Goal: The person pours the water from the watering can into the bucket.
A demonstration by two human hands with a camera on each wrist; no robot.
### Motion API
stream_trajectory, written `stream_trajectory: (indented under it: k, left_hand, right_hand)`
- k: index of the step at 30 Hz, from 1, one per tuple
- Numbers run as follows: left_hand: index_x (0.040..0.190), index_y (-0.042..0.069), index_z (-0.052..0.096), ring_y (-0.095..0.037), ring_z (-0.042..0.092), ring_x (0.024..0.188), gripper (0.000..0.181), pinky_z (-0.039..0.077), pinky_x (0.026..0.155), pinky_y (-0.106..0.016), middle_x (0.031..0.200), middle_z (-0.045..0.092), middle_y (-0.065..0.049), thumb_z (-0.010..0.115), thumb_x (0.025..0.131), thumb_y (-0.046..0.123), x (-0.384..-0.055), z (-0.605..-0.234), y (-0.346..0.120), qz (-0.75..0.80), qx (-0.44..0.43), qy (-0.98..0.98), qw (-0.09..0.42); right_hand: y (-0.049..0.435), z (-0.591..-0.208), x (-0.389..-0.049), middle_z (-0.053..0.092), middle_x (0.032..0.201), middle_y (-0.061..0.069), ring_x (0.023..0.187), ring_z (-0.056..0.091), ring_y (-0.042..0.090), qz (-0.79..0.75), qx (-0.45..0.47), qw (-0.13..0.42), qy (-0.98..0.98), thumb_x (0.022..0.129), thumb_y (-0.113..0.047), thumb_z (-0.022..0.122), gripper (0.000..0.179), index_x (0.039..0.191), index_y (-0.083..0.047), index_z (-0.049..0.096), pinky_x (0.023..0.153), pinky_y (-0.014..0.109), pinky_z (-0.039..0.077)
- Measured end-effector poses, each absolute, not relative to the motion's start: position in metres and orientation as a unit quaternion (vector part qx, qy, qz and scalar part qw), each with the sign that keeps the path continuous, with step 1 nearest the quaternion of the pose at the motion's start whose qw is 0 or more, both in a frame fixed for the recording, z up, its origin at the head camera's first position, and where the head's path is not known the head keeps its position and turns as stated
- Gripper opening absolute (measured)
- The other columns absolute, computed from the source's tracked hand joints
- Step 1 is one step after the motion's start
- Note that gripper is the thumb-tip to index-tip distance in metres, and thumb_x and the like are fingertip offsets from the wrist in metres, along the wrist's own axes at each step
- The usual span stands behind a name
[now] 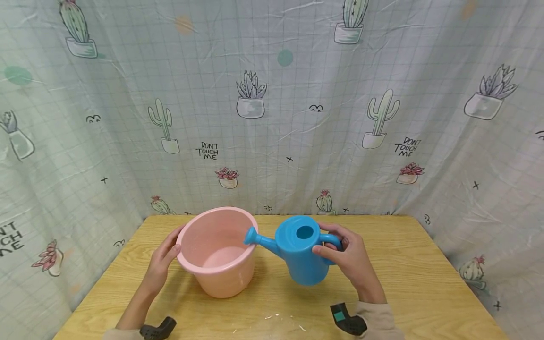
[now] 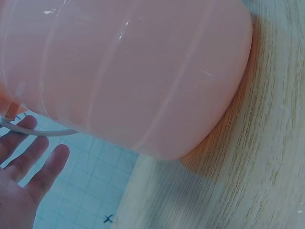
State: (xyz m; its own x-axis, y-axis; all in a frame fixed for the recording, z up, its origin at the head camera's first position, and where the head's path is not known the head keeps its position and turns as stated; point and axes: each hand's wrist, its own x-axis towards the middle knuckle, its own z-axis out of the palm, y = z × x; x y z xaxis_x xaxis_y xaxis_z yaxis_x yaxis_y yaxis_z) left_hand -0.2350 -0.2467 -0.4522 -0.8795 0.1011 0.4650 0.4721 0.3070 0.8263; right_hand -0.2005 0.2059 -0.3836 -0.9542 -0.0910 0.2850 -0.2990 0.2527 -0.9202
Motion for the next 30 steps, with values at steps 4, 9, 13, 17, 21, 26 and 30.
stream_trajectory:
  k: [4,9,13,17,21,26,30]
  left_hand:
    - [0.15,0.011,0.036,0.005,0.04,0.127,0.049,0.044,0.092,-0.013,0.15,0.041,-0.014,0.042,0.101,0.008,-0.2346,-0.4521,-0.2467,-0.561,-0.182,-0.79,0.165]
    - [0.15,0.013,0.036,0.004,0.04,0.127,0.049,0.045,0.092,-0.013,0.15,0.041,-0.014,0.042,0.101,0.008,-0.234,-0.4514,-0.2467,-0.561,-0.185,-0.79,0.164]
    - [0.15,0.013,0.035,0.004,0.039,0.128,0.049,0.044,0.092,-0.013,0.15,0.041,-0.015,0.041,0.102,0.008,-0.234,-0.4509,-0.2469,-0.557,-0.189,-0.792,0.164]
    - [0.15,0.014,0.036,0.005,0.04,0.128,0.049,0.044,0.092,-0.013,0.15,0.041,-0.013,0.042,0.102,0.009,-0.2344,-0.4511,-0.247,-0.558,-0.184,-0.793,0.163]
    - [0.15,0.014,0.036,0.004,0.04,0.127,0.049,0.045,0.092,-0.013,0.15,0.041,-0.013,0.042,0.101,0.009,-0.2349,-0.4516,-0.2474,-0.561,-0.182,-0.791,0.162]
    - [0.15,0.013,0.036,0.003,0.041,0.126,0.049,0.045,0.091,-0.013,0.149,0.041,-0.014,0.042,0.101,0.008,-0.2354,-0.4524,-0.2479,-0.563,-0.184,-0.789,0.162]
    - [0.15,0.013,0.036,0.004,0.041,0.126,0.049,0.044,0.092,-0.013,0.15,0.041,-0.013,0.042,0.101,0.009,-0.2351,-0.4528,-0.2478,-0.562,-0.181,-0.791,0.162]
  right_hand:
    - [0.2061,-0.384,-0.2003,0.066,0.105,-0.015,0.085,0.061,0.008,0.6,0.127,0.091,-0.785,0.088,-0.011,0.07,0.051,0.135,0.0,0.053,0.08,0.025,0.053]
    - [0.2055,-0.3843,-0.2006,0.064,0.11,-0.019,0.088,0.062,0.006,0.602,0.128,0.095,-0.782,0.089,-0.01,0.069,0.051,0.136,0.002,0.052,0.081,0.023,0.054]
    - [0.2048,-0.3837,-0.2009,0.063,0.112,-0.022,0.094,0.064,0.004,0.6,0.126,0.098,-0.784,0.089,-0.011,0.069,0.052,0.136,0.001,0.052,0.082,0.022,0.053]
    - [0.2039,-0.3827,-0.2004,0.063,0.112,-0.023,0.092,0.063,0.004,0.598,0.127,0.101,-0.785,0.089,-0.011,0.069,0.052,0.136,0.002,0.053,0.082,0.021,0.053]
    - [0.2027,-0.3821,-0.1994,0.064,0.111,-0.022,0.09,0.063,0.005,0.598,0.131,0.105,-0.784,0.088,-0.01,0.069,0.051,0.135,0.003,0.053,0.081,0.021,0.053]
    - [0.2021,-0.382,-0.1989,0.064,0.111,-0.022,0.091,0.063,0.005,0.597,0.134,0.108,-0.783,0.088,-0.009,0.069,0.051,0.135,0.003,0.053,0.081,0.02,0.053]
    - [0.2023,-0.3822,-0.199,0.064,0.111,-0.023,0.091,0.063,0.004,0.596,0.133,0.108,-0.784,0.088,-0.01,0.07,0.051,0.135,0.002,0.053,0.082,0.02,0.053]
